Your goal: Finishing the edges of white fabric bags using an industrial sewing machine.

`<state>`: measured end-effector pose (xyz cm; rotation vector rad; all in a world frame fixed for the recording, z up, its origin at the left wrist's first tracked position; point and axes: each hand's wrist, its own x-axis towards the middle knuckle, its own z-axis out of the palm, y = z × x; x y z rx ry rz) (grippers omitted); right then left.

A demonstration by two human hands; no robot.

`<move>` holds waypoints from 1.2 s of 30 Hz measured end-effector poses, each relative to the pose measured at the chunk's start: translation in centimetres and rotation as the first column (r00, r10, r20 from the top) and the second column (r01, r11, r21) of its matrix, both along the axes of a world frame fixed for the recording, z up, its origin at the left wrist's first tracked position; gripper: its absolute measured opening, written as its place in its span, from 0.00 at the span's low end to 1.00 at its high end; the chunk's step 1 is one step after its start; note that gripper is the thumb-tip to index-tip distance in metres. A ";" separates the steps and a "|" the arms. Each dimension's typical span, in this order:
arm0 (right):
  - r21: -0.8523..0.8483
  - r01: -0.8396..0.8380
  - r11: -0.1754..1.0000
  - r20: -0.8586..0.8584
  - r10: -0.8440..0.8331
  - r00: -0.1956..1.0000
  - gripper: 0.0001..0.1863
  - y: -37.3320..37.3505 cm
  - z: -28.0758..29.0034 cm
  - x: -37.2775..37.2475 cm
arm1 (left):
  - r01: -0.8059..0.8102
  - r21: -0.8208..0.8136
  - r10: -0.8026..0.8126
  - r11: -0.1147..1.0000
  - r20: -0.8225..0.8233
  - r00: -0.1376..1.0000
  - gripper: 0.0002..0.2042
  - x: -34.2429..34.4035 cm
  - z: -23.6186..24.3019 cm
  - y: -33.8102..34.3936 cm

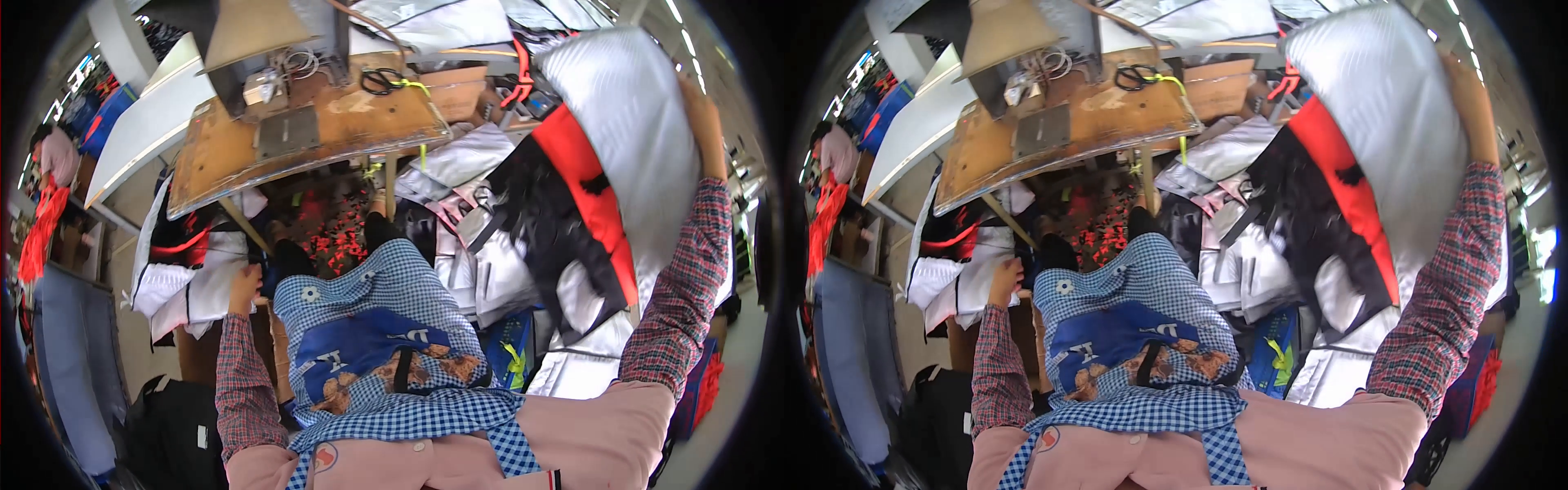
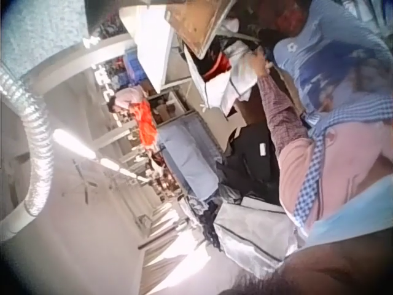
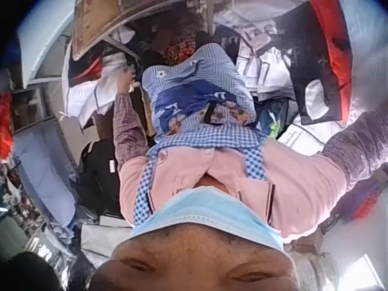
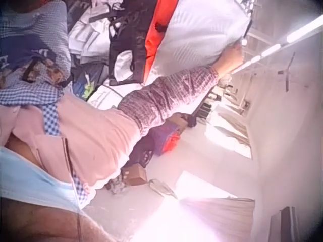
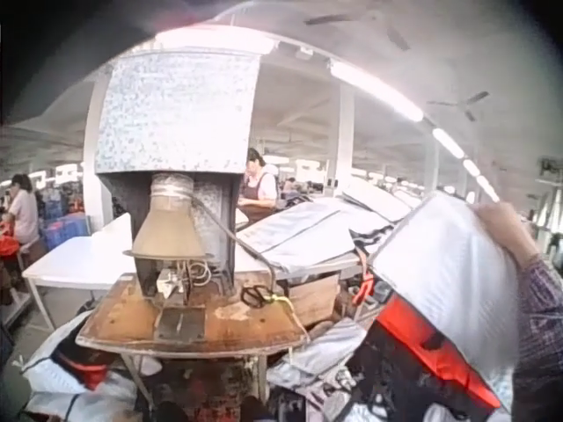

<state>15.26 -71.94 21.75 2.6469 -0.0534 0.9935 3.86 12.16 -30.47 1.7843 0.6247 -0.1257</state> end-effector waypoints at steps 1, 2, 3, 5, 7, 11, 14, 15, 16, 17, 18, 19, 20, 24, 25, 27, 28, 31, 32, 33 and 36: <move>0.022 0.046 0.999 0.052 -0.047 0.998 0.21 -0.4 1.7 -1.3 | 0.057 0.013 -0.056 0.998 -0.053 0.997 0.22 -0.3 0.9 -2.3; 0.067 -0.048 0.997 0.198 0.034 0.980 0.21 0.3 2.2 -2.3 | 0.100 0.029 -0.096 0.995 -0.105 0.990 0.23 -1.0 1.6 -3.7; 0.073 -0.049 0.996 0.195 0.034 0.980 0.21 2.0 1.6 -2.9 | 0.098 0.034 -0.094 0.995 -0.110 0.989 0.23 -1.8 1.7 -4.0; 0.047 -0.201 0.978 0.413 0.164 0.896 0.23 5.0 0.6 -4.2 | 0.206 0.181 -0.220 0.962 0.055 0.974 0.24 -2.5 1.3 -4.8; 0.227 0.034 0.973 0.389 -0.123 0.913 0.26 5.2 -2.7 -4.2 | 0.224 0.194 -0.236 0.955 0.039 0.971 0.25 -2.1 2.3 -6.1; 0.261 -0.217 0.941 0.075 0.204 0.976 0.16 7.0 -15.4 -2.1 | 0.221 0.184 -0.244 0.958 0.113 0.963 0.19 -3.2 2.3 -6.1; 0.596 0.032 0.802 -0.457 0.307 0.835 0.16 9.5 -24.0 -0.2 | 0.250 0.088 -0.259 0.964 0.121 0.958 0.14 -4.0 1.5 -3.6; 0.517 -0.119 0.848 -0.476 0.400 0.783 0.15 10.4 -26.3 -0.1 | 0.177 0.136 -0.196 0.975 0.149 0.969 0.13 -4.1 1.3 -2.7; 0.362 -0.326 0.873 -0.488 0.476 0.732 0.15 10.3 -28.7 0.0 | 0.107 0.180 -0.140 0.978 0.185 0.973 0.13 -3.9 1.2 -2.1; 0.193 -0.519 0.833 -0.518 0.536 0.667 0.15 10.1 -30.9 0.2 | 0.034 0.219 -0.084 0.975 0.223 0.971 0.12 -3.4 1.0 -1.9; 0.208 -0.475 0.855 -0.562 0.502 0.657 0.15 10.6 -32.9 0.1 | -0.028 0.227 -0.033 0.973 0.262 0.964 0.11 -3.1 1.8 -2.5; 0.232 -0.451 0.862 -0.600 0.492 0.631 0.14 12.4 -34.5 0.2 | -0.045 0.234 -0.018 0.971 0.259 0.966 0.11 -3.9 1.5 -1.3; 0.374 -0.378 0.847 -0.612 0.531 0.586 0.14 15.2 -35.6 0.1 | -0.089 0.202 0.034 0.975 0.261 0.965 0.10 -5.5 0.7 0.9; 0.515 -0.252 0.820 -0.690 0.570 0.445 0.17 19.7 -41.2 -1.0 | -0.197 0.294 0.086 0.935 0.353 0.932 0.09 -9.9 -1.8 5.1; 0.502 -0.265 0.823 -0.706 0.567 0.424 0.17 19.8 -42.7 -1.7 | -0.197 0.315 0.078 0.928 0.353 0.933 0.09 -10.0 -2.0 5.3; 0.459 -0.231 0.858 -0.762 0.514 0.394 0.20 18.3 -46.0 -3.3 | -0.238 0.378 0.093 0.895 0.363 0.927 0.09 -8.7 -1.0 4.3; 0.465 -0.131 0.876 -0.806 0.479 0.347 0.20 19.5 -46.8 -4.2 | -0.305 0.427 0.140 0.851 0.377 0.916 0.09 -9.8 -0.8 5.4; 0.572 0.070 0.818 -0.804 0.541 0.249 0.15 20.0 -50.7 -6.7 | -0.479 0.399 0.280 0.782 0.461 0.842 0.10 -11.0 0.7 6.8; 0.591 0.083 0.803 -0.797 0.564 0.215 0.14 18.5 -53.1 -7.2 | -0.536 0.404 0.326 0.741 0.482 0.813 0.10 -10.6 1.3 7.0; 0.615 0.020 0.788 -0.774 0.598 0.208 0.11 18.5 -54.5 -7.9 | -0.592 0.415 0.373 0.690 0.497 0.783 0.10 -11.0 1.8 7.7; 0.599 0.246 0.762 -0.795 0.601 0.077 0.12 21.7 -54.7 -9.6 | -0.670 0.425 0.460 0.608 0.500 0.734 0.12 -13.7 1.8 12.3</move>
